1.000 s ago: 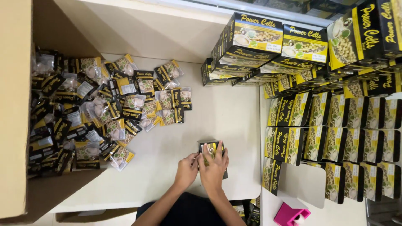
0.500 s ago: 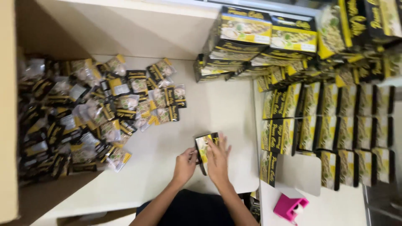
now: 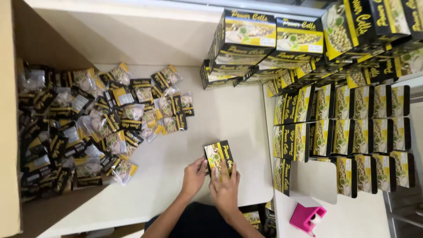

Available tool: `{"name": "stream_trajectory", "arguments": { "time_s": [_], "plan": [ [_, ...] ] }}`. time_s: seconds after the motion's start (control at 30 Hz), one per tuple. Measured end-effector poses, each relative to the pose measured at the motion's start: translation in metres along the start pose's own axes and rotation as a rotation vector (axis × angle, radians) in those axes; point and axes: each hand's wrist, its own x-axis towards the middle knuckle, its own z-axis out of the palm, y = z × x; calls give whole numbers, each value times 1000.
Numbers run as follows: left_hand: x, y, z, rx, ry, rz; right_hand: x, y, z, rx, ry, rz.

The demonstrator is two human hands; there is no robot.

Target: The recorder is packing small food sachets labeled 'Power Cells' into product boxes at a packaging station.

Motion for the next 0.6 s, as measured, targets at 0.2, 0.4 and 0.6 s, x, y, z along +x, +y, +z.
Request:
{"name": "stream_trajectory", "arguments": {
  "time_s": [0.2, 0.4, 0.6],
  "plan": [
    [-3, 9, -6, 34, -140, -77, 0, 13, 7, -123, -13, -126],
    [-20, 88, -14, 737, -100, 85, 17, 38, -43, 135, -229, -75],
    [-7, 113, -9, 903, -259, 190, 12, 41, -33, 469, 58, 397]
  ]
}}
